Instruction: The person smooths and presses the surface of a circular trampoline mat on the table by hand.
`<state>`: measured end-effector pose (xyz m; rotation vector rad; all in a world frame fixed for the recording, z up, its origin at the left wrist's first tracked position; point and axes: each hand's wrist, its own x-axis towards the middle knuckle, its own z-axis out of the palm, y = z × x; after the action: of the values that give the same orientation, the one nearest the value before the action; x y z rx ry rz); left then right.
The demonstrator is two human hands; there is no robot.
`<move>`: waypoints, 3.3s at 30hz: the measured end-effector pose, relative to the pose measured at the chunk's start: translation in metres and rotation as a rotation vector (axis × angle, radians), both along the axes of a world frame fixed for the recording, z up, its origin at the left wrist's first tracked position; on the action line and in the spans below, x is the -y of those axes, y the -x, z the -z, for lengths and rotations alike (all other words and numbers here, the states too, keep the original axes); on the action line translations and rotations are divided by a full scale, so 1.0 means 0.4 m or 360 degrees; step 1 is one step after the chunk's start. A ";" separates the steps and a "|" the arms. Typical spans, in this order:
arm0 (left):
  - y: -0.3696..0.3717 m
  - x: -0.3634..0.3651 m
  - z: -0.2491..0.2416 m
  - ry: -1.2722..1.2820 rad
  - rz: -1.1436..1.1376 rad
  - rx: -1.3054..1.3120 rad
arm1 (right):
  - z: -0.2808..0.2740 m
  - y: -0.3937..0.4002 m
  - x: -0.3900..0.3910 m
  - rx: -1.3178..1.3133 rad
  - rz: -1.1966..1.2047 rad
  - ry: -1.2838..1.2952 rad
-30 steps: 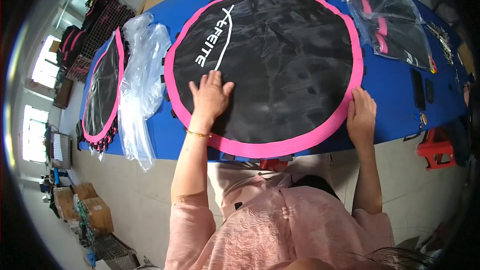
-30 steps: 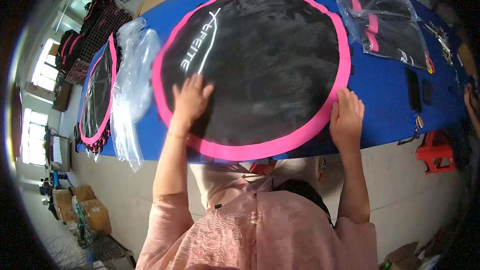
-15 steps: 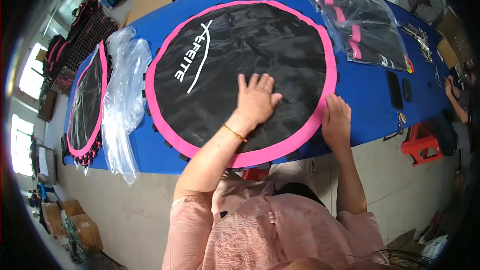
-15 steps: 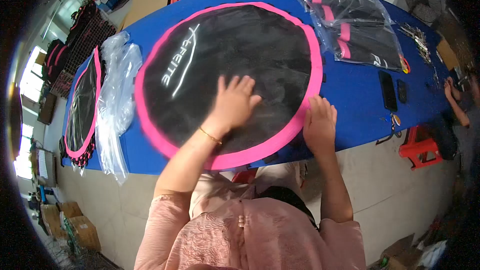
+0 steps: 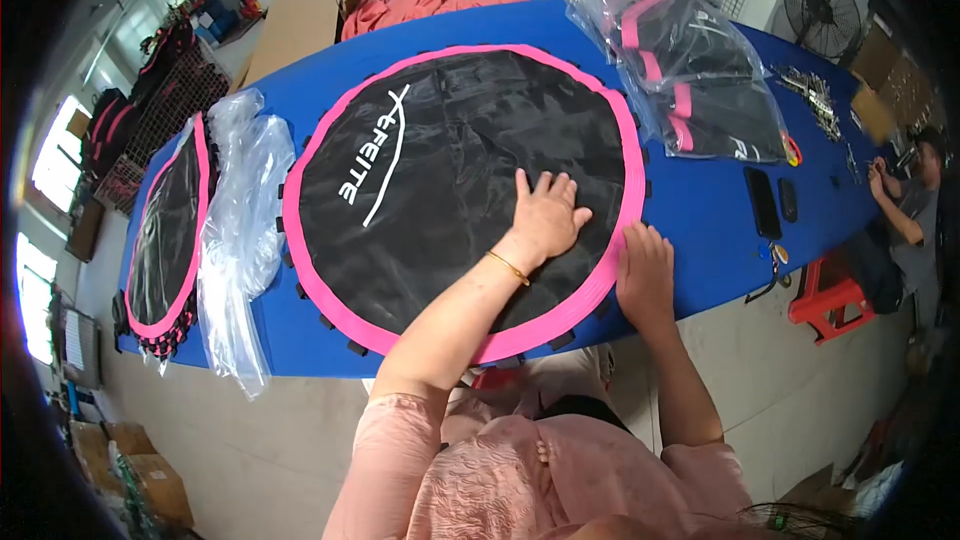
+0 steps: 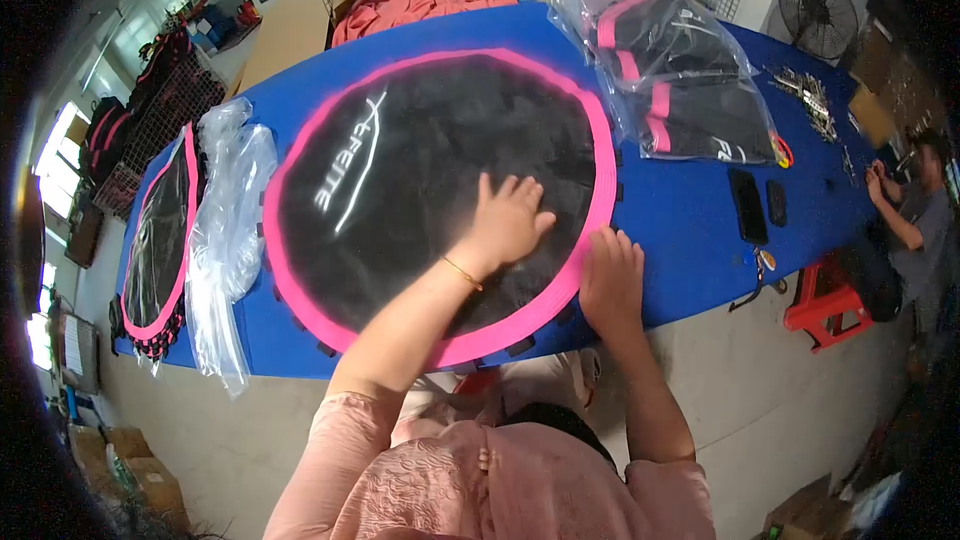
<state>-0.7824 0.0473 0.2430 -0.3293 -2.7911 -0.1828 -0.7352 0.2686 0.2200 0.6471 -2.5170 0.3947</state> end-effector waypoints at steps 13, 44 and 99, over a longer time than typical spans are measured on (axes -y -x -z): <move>0.091 0.337 -0.019 -0.0029 -0.0613 0.0367 | -0.020 -0.006 0.008 0.0090 0.0013 0.0081; -0.216 0.596 -0.034 0.0212 -0.0986 0.0449 | -0.022 0.001 0.006 0.0109 0.0037 0.0015; -0.477 0.466 -0.035 0.0099 -0.0845 0.0203 | -0.048 -0.011 0.016 0.0182 0.0077 -0.0025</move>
<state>-0.5915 -0.1392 0.2571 0.4251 -2.8954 0.0104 -0.7309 0.2622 0.2394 0.5831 -2.6413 0.4055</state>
